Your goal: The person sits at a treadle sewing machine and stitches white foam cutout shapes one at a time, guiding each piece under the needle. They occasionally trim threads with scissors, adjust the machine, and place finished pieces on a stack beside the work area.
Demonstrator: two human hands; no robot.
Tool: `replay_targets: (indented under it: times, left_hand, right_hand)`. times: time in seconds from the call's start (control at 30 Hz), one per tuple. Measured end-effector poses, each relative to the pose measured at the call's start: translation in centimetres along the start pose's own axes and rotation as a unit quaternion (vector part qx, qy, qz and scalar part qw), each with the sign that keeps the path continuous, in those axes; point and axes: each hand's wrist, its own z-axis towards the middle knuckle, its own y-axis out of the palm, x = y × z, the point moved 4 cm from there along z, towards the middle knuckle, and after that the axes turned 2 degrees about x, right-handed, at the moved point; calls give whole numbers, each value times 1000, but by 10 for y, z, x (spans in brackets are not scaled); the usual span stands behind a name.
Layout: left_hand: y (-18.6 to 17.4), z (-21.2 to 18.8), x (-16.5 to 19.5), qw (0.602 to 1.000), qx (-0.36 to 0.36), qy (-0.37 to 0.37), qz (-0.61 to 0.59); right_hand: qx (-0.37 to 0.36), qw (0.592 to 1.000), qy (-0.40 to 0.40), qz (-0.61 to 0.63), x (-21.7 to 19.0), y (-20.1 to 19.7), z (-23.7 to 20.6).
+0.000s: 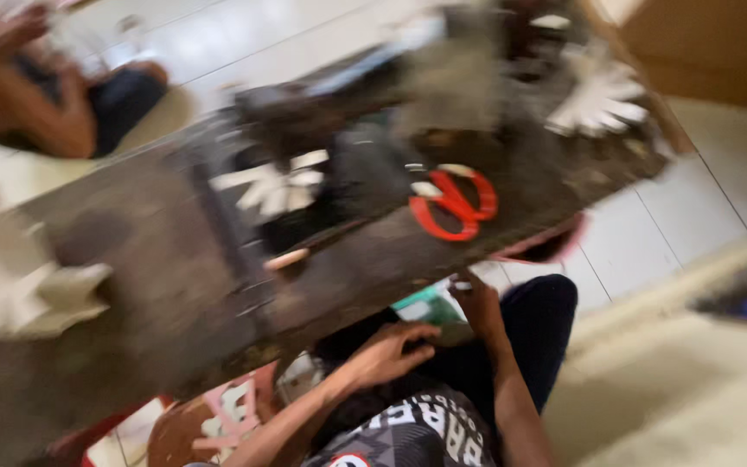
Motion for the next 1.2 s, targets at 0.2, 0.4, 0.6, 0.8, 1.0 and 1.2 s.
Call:
replay_targets:
  times: [0.2, 0.4, 0.6, 0.8, 1.0, 1.2]
  left_hand:
    - [-87, -85, 28, 986, 91, 38, -133]
    - [-147, -83, 42, 961, 250, 108, 39]
    - [-186, -58, 63, 894, 337, 198, 219]
    - [-219, -41, 63, 850, 413, 134, 299]
    - [-227, -23, 50, 816, 446, 104, 351]
    - [-236, 4, 42, 825, 424, 63, 369]
  right_hand:
    - [-286, 955, -67, 49, -66, 50, -45]
    - [-402, 895, -181, 72, -139, 35, -59]
    - [-233, 950, -168, 123, -164, -3, -30]
    - [-157, 947, -271, 69, -208, 8, 10]
    - [-184, 913, -354, -85, -253, 10, 38]
    - [-247, 903, -348, -47, -274, 13, 86]
